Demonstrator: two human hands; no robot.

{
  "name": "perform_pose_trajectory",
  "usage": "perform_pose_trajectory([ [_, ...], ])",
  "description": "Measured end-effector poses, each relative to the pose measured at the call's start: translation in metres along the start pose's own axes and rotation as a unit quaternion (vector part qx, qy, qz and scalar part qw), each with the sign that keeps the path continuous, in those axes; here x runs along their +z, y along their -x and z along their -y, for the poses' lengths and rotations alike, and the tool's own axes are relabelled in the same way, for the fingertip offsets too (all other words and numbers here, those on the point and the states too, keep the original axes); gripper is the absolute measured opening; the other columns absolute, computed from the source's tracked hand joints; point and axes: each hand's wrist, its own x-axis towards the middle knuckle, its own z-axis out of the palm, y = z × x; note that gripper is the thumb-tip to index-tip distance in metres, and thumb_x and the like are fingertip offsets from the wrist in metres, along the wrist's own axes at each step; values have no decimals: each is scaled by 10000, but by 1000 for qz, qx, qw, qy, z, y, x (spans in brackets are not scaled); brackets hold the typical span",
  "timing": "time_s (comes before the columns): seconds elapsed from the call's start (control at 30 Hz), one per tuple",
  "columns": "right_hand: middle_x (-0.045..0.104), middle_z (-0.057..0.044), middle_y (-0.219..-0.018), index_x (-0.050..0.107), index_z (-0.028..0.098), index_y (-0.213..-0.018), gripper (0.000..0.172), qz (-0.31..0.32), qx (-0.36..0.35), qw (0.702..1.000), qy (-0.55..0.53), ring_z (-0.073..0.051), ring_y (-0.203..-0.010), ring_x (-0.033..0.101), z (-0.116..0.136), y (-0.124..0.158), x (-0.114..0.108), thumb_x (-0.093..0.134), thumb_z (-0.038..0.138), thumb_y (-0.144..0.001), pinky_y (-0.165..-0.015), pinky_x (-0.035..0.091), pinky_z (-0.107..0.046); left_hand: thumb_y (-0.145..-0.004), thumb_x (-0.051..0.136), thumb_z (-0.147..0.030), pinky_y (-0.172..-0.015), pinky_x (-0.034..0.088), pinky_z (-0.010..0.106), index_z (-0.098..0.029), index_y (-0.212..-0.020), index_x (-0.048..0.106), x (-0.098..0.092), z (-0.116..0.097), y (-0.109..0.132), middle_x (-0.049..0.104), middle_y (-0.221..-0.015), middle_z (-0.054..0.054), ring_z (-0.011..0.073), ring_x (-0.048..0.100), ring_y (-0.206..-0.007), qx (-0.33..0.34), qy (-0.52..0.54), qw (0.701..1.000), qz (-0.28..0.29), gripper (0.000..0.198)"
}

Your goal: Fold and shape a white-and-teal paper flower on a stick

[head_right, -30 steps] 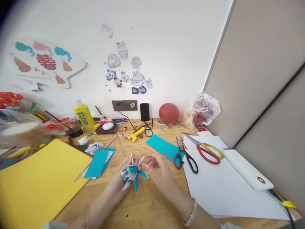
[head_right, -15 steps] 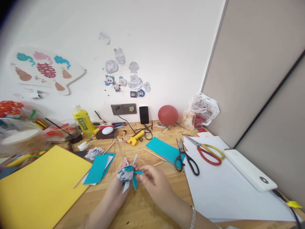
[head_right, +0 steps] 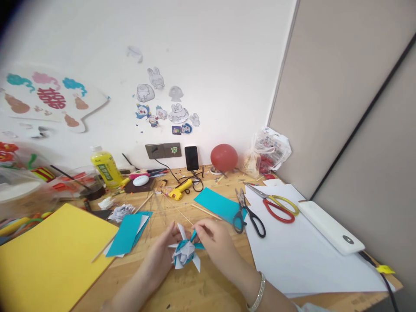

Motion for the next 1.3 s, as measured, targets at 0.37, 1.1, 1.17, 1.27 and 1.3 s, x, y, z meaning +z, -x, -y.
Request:
perform_pose_trajectory([
  [0.37,659,-53,-812,615,172,-818,192,-23,-58,990,123,-182,-774,612,-3,1,-2,427,201,-838,-674,473,-268,-690,651,-381,-718,478,292,-154,-849,691,-11,0,-3,701,-895,75,221,620,-815,192,-353,914,-66,279],
  [1.1,684,-52,-841,649,180,-796,92,-44,-5,997,63,-206,-828,629,-6,-2,-1,584,199,-734,-758,493,-316,-698,602,-262,-648,489,267,-170,-765,559,-5,4,-3,648,-742,28,174,617,-719,231,-287,928,-52,122],
  [1.17,682,-52,-833,648,173,-788,89,-36,-9,998,58,-199,-814,628,-7,-3,1,596,177,-715,-748,493,-309,-692,590,-244,-633,491,265,-171,-760,561,-4,5,-3,639,-748,26,173,615,-708,235,-301,922,-62,104],
  [1.27,685,-56,-819,649,162,-781,99,-32,0,998,46,-196,-794,631,-9,-4,3,604,154,-694,-723,498,-301,-688,568,-218,-638,499,271,-172,-740,585,-4,6,-3,637,-747,26,179,617,-717,241,-338,906,-79,72],
  [1.3,686,-55,-809,649,161,-775,97,-33,5,998,45,-195,-785,632,-10,-4,4,607,150,-688,-718,499,-303,-693,556,-210,-654,500,276,-172,-731,604,-3,6,-2,641,-752,31,185,617,-734,244,-361,897,-78,72],
])
